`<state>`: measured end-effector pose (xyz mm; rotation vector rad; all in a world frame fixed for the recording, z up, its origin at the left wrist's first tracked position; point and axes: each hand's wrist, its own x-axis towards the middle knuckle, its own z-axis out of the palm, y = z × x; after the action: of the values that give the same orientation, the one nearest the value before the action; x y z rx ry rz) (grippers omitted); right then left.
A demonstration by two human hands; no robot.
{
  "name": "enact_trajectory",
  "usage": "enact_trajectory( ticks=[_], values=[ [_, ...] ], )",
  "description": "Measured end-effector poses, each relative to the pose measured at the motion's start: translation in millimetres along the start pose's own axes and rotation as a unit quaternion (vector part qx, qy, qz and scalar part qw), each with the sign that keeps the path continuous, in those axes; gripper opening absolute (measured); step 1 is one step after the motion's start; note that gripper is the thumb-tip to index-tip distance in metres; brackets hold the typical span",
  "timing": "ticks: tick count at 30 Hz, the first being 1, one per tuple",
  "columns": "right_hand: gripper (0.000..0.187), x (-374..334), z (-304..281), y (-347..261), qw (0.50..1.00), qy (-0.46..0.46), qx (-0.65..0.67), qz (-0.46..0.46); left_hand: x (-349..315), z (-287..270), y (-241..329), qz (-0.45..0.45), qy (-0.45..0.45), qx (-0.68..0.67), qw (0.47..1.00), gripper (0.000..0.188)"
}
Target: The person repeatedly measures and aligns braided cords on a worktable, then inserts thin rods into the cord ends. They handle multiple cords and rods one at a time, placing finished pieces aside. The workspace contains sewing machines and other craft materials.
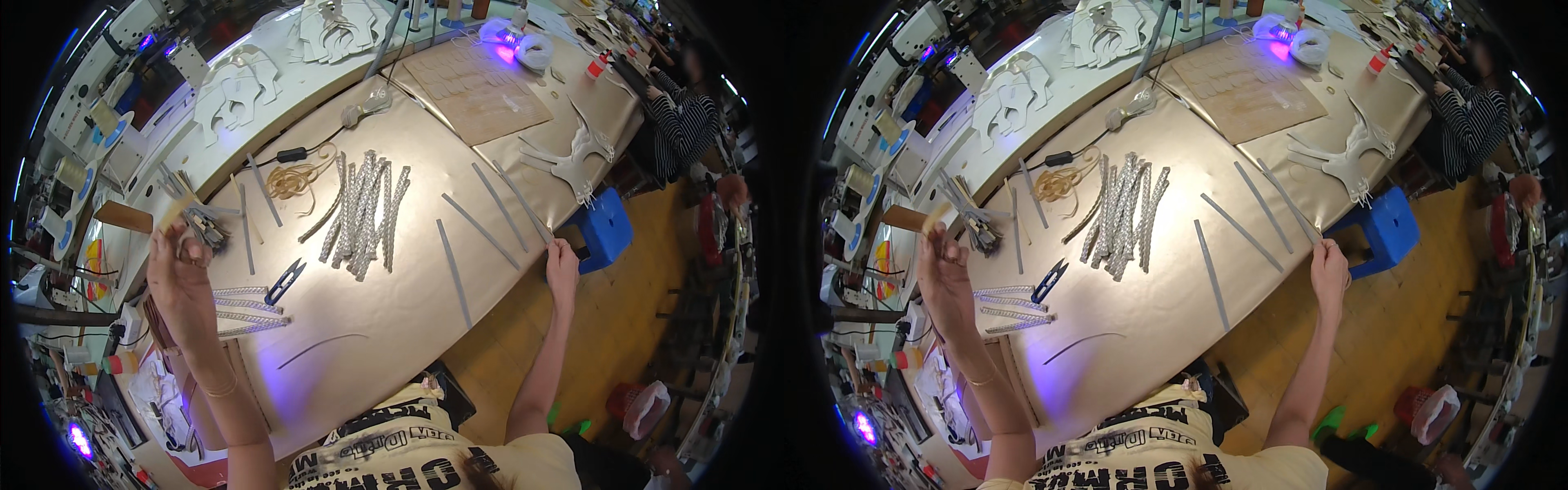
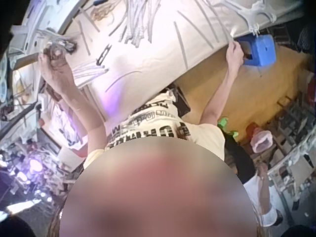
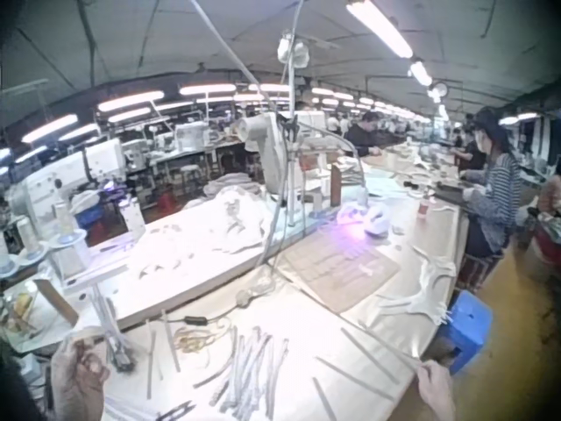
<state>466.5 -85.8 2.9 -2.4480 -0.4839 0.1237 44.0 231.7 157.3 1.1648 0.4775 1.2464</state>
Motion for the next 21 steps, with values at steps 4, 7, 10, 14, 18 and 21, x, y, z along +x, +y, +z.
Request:
enact_trajectory(
  ticks=[4,7,10,14,18,21],
  values=[
    [0.040,-1.3,-6.3,-1.5,0.997,-0.008,-0.071,0.015,-34.1,-15.6,-8.8,-0.021,0.059,0.031,0.998,0.029],
    [0.045,-7.8,-12.1,-4.1,0.995,0.047,-0.086,-0.016,-59.9,-26.9,-3.1,-0.066,0.105,-0.030,0.992,0.023],
    [0.046,-21.7,-25.1,-21.9,0.976,0.145,-0.161,0.037,-78.0,-36.2,6.3,-0.115,0.168,-0.072,0.976,0.024],
    [0.033,-43.5,-13.2,-92.5,0.985,0.144,-0.079,-0.051,-90.8,-43.4,-0.1,-0.181,0.220,-0.167,0.944,0.027],
    [0.022,-86.2,55.3,-200.0,0.965,-0.078,0.068,-0.239,-96.0,-56.5,-9.7,-0.252,0.191,-0.310,0.896,0.026],
    [0.029,-132.7,129.2,-280.9,0.878,-0.220,0.042,-0.424,-101.4,-64.3,-13.2,-0.264,0.205,-0.300,0.893,0.025]
  ],
)
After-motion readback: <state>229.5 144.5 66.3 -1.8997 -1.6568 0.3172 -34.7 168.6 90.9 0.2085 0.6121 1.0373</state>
